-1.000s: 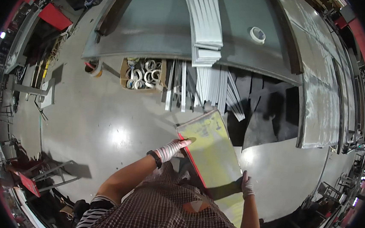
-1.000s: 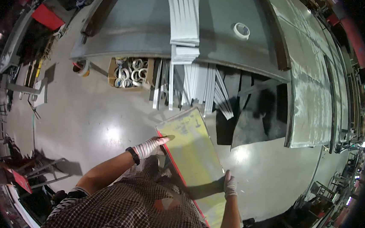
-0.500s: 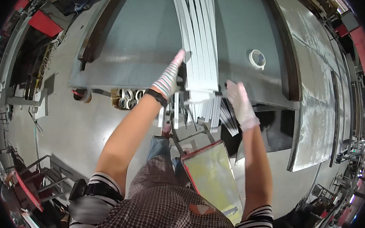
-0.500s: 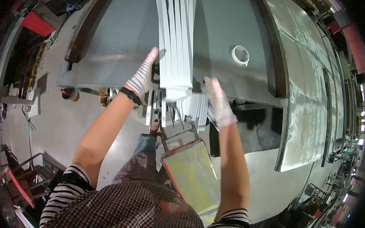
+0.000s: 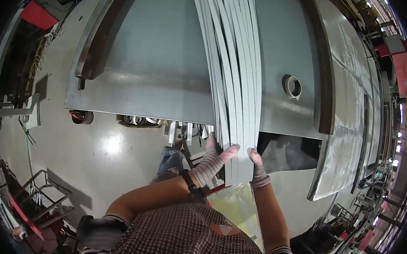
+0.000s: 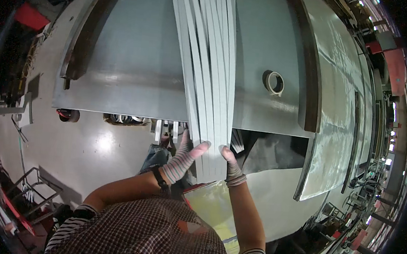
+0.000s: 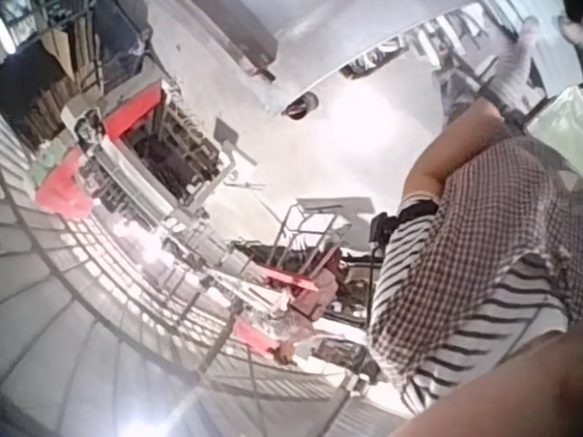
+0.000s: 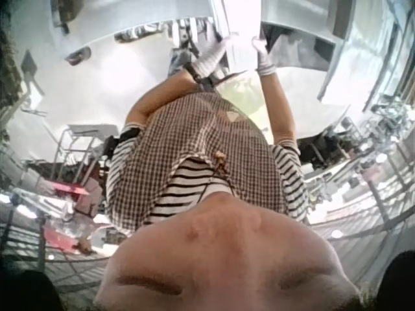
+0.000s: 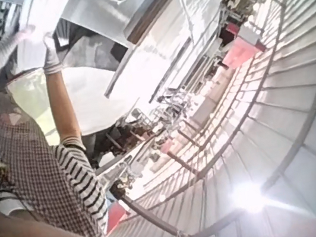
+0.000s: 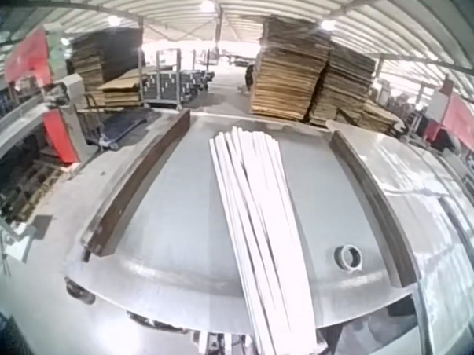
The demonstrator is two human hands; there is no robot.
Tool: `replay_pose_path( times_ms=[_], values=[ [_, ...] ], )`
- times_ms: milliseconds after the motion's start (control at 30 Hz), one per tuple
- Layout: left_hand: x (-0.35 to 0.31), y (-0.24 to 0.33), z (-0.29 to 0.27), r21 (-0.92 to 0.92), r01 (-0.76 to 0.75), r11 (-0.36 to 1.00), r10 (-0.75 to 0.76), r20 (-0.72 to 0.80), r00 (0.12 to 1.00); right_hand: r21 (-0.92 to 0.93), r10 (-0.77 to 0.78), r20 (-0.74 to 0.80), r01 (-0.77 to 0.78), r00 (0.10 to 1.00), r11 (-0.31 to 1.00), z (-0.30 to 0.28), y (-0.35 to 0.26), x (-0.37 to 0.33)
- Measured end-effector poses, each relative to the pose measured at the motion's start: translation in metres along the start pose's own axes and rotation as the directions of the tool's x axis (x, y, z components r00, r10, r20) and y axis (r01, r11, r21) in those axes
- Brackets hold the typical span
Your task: Gather long white strips, bundle them with tape, and collect a large pile of scrap material from the factory floor.
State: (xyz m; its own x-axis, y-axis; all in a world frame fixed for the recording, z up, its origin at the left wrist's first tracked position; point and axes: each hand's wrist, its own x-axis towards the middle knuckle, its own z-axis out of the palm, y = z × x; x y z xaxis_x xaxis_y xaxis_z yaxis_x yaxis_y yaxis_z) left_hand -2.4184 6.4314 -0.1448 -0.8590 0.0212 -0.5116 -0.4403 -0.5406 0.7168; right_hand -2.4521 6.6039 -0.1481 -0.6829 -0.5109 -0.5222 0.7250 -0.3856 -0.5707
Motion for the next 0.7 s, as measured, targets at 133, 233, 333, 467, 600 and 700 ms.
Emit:
replay_pose_path(
  times_ms=[133, 233, 333, 467, 600, 700],
  values=[
    [0.026, -0.003, -0.012, -0.258, 0.155, 0.954, -0.145, 0.058, 0.988, -0.035, 0.065, 0.007, -0.065, 0.998, 0.997, 0.009, -0.014, 0.007],
    [0.003, 0.027, 0.008, -0.431, 0.245, 0.869, -0.082, 0.363, 0.928, -0.359, -0.264, -0.039, 0.233, 0.964, 0.904, 0.068, -0.05, -0.018],
    [-0.046, 0.002, 0.016, -0.519, 0.289, 0.805, -0.066, 0.405, 0.912, -0.992, -0.526, 0.123, 0.109, 0.842, -0.058, 0.099, -0.065, -0.078],
    [-0.032, -0.089, -0.011, -0.568, 0.303, 0.765, 0.061, 0.533, 0.844, -0.91, -0.567, -0.038, -0.263, 0.823, -0.32, 0.095, 0.035, -0.098],
    [-0.023, -0.118, -0.048, -0.525, 0.352, 0.775, -0.137, 0.404, 0.904, -0.877, -0.636, -0.055, -0.342, 0.769, -0.337, 0.064, 0.081, -0.078],
    [-0.044, -0.113, -0.072, -0.615, 0.249, 0.748, -0.17, 0.186, 0.968, -0.905, -0.617, -0.002, -0.264, 0.787, -0.334, 0.06, 0.082, -0.086]
  ],
)
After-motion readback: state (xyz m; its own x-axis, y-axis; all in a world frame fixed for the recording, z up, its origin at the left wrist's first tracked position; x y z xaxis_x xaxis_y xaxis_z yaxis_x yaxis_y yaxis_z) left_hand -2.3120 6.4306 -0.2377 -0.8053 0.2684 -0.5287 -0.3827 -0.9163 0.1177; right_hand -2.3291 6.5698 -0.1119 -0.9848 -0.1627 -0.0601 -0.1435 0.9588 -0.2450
